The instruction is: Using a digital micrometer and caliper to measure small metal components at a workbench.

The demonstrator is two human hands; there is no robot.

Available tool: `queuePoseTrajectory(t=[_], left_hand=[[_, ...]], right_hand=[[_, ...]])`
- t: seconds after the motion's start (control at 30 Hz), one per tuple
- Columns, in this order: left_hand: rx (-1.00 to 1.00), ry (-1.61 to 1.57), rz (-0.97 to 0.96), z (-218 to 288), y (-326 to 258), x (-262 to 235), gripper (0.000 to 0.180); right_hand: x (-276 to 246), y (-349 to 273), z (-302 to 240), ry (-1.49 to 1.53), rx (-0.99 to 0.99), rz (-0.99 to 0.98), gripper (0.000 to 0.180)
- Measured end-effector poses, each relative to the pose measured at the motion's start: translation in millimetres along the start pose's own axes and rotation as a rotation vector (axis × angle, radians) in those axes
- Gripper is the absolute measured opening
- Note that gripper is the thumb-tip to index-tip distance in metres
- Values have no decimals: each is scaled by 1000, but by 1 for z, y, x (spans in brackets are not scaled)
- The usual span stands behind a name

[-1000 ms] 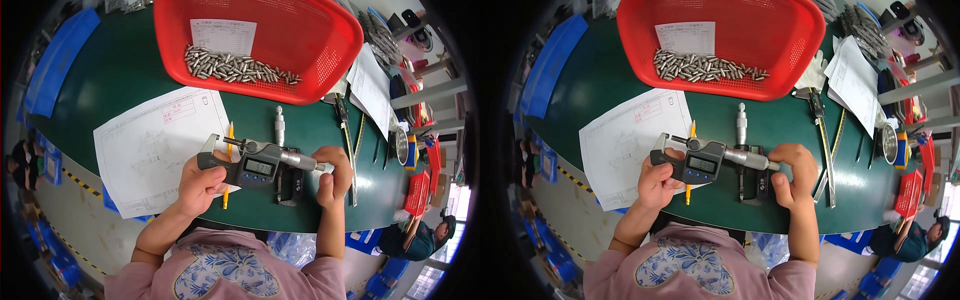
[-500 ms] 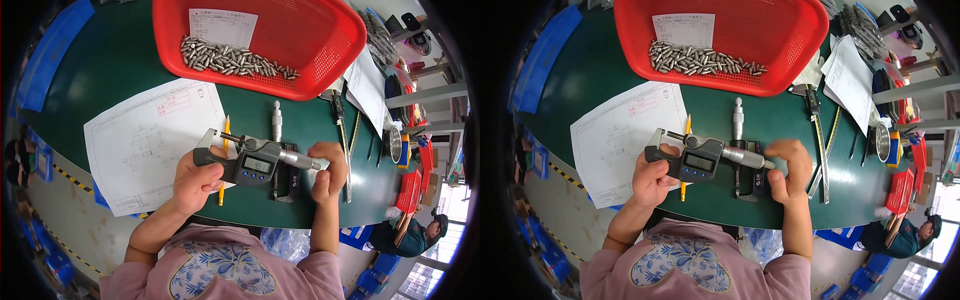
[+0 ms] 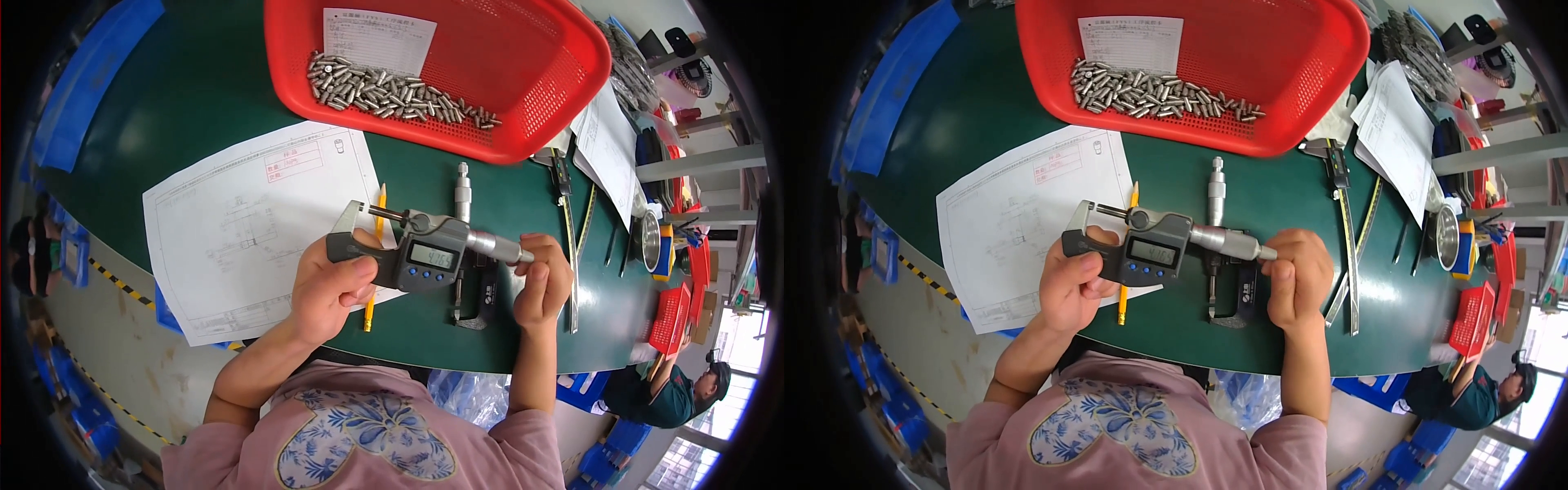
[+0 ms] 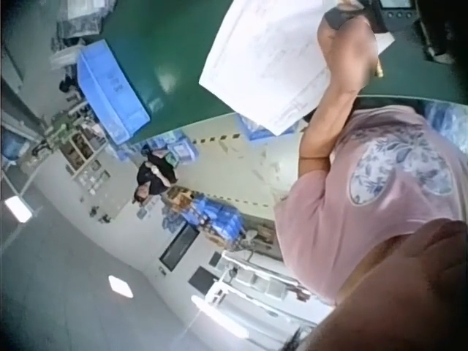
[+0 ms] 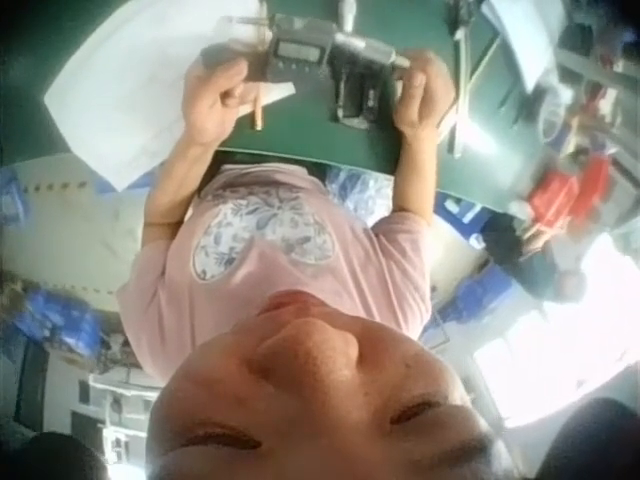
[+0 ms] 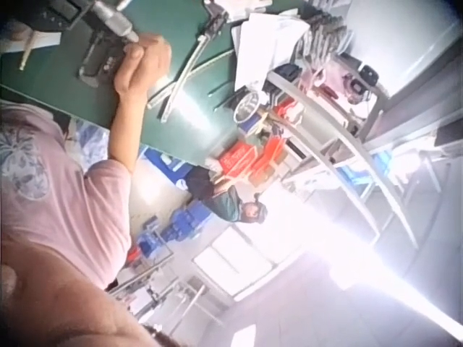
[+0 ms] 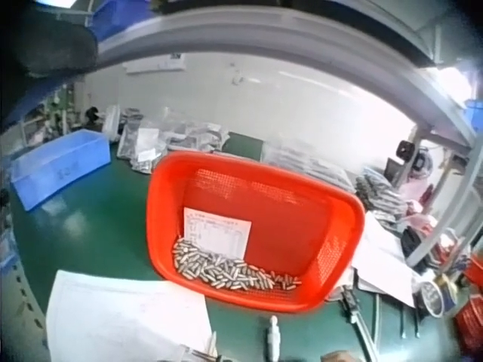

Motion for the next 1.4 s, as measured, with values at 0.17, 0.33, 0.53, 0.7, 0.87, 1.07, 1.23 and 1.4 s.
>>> queuePoseTrajectory(t=[0.17,0.33,0.53,0.7,0.87,1.07,1.23,1.4], left_hand=[[12,-13,-52,-1,0,-5,21],[-5,8,1,2,0,-1,24],[12,20,-31,2,1,-1,25],[3,31,-1,2,0,1,25],[8,34,-4,2,1,1,25],[8,14,-11,3,1,0,24],[22,38,32,4,-2,0,24],[-43,-7,32,-1,-1,0,24]], right_hand=[[5,9,-9,-1,7,181,23],[3,2,0,24,-46,-51,11],[-1,2,3,6,-89,52,12],[6,5,-4,88,-28,168,14],[5,3,1,-48,-91,-58,16],[1,1,2,-56,-77,-24,12],[5,4,-2,-51,-57,-20,14],[2,5,-10,-17,-10,92,25]])
Point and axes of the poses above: each hand's wrist, its own y-axis towards the middle knuckle, its own x-axis out of the palm, z = x × y, the point moved 3 cm from there along y, towards the middle knuckle, and after that the axes turned 8 degrees about -y, right-handed, at the moved point
